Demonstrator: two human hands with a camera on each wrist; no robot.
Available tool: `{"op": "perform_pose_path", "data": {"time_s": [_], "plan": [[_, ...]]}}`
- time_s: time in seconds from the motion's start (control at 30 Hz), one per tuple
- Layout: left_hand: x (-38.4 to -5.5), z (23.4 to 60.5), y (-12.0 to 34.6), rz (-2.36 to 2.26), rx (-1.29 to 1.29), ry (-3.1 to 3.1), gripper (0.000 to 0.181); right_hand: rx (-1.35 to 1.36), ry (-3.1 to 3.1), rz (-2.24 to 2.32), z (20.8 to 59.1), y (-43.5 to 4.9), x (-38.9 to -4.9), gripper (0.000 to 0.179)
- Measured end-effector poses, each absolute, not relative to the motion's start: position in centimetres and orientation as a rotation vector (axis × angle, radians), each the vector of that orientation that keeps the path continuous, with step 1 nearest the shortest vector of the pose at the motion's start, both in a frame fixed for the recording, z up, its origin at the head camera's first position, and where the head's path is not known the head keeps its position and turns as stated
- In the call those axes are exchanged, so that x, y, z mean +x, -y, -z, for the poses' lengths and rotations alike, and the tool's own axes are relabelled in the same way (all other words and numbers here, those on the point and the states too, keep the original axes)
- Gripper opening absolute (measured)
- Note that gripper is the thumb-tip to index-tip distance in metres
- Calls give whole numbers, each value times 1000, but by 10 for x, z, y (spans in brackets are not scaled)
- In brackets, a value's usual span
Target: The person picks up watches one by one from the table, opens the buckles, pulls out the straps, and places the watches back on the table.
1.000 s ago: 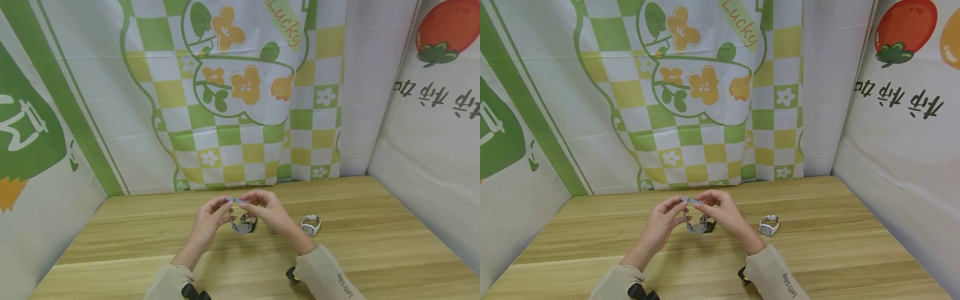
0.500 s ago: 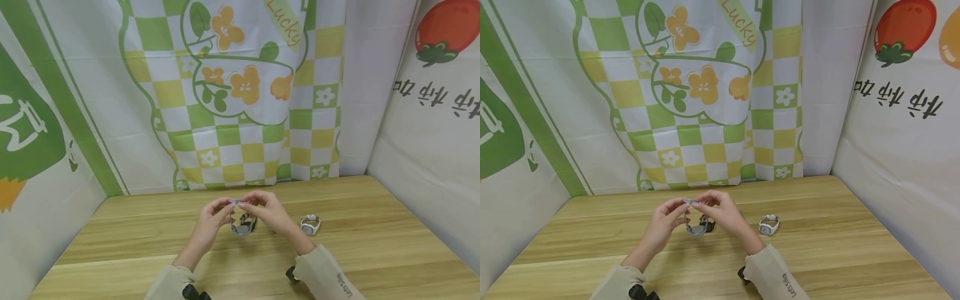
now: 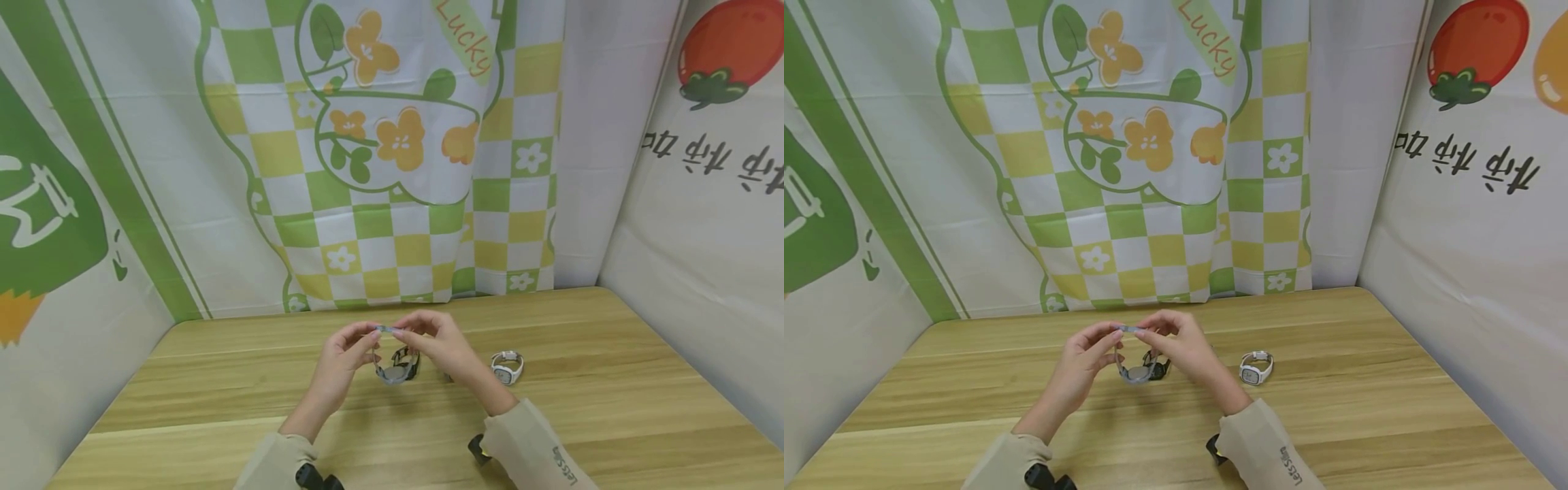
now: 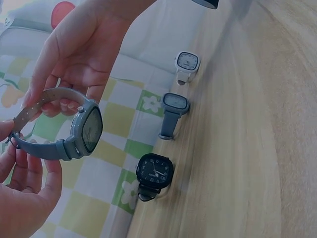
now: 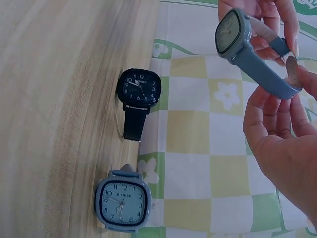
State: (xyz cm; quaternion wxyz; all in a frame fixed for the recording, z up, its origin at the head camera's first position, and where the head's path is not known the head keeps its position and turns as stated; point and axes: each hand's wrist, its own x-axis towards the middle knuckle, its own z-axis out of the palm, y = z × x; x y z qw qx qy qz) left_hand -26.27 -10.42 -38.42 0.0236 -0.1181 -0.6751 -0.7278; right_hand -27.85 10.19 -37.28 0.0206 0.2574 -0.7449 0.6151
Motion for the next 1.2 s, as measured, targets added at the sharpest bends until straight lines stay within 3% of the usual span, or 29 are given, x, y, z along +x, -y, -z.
{"op": "perform_pose_path", "data": {"time_s": [0.47, 1.2], "plan": [[-263, 384, 105, 2267, -310, 2085, 25, 690, 2303, -2005, 369, -110, -281, 23], [-264, 395, 119, 2226, -268, 2187, 25, 815, 2325, -2028, 395, -94, -281, 32]]}}
